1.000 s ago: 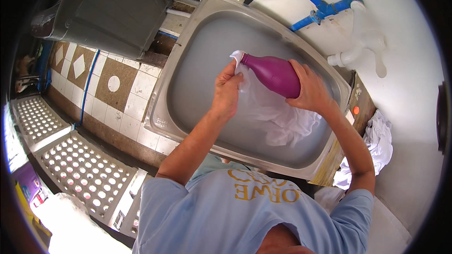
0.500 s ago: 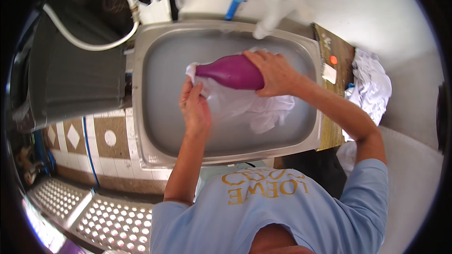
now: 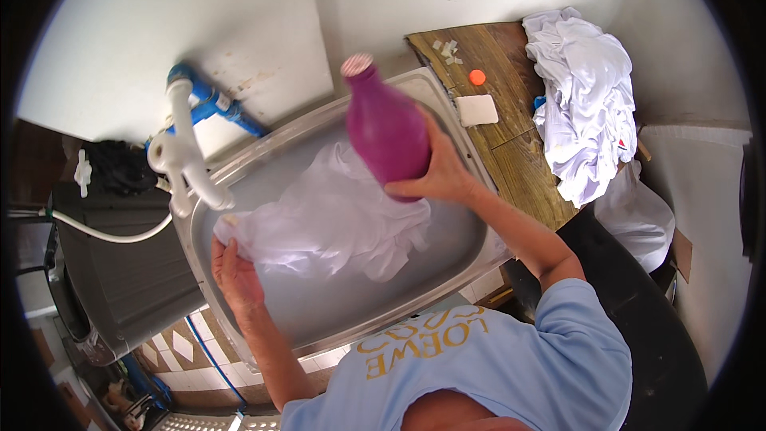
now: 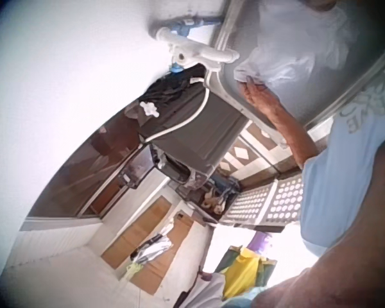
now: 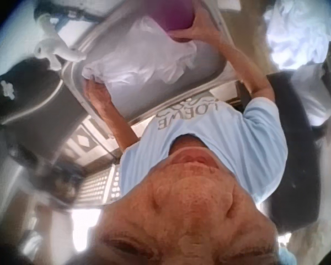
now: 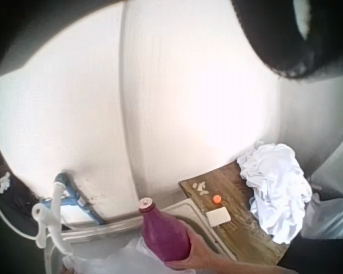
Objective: The person washes a white t-shirt by hand in a sink filled with soapy water, scrubs a stain, applies a purple cleaning product from a bottle, and then places the shirt into a washing machine.
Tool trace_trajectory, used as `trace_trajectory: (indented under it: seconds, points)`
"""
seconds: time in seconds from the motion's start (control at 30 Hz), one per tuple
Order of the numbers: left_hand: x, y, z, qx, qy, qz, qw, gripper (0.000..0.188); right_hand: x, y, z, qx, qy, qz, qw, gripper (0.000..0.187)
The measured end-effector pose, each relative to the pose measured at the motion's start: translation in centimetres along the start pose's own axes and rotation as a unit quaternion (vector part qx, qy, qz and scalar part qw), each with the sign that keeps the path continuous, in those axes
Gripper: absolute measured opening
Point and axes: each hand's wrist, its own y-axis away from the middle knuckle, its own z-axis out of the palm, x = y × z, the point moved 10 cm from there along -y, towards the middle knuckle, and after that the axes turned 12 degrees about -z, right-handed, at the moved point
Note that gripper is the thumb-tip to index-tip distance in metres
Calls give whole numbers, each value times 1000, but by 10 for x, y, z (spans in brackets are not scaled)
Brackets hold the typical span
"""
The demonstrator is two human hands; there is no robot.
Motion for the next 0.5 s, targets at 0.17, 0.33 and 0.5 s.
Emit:
trace_trajectory:
  seconds: [0.17, 0.33, 0.5]
  points:
    - [-16, 3, -90, 109, -67, -29, 991, 39, 28, -50, -117, 180, 54, -48, 981, 94]
    - [-32, -3, -85, 99, -63, -37, 992, 57, 88, -67, -225, 289, 167, -44, 942, 86]
    - [-31, 20, -75, 110, -19, -60, 992, 62, 151, -87, -251, 334, 146, -101, 926, 95]
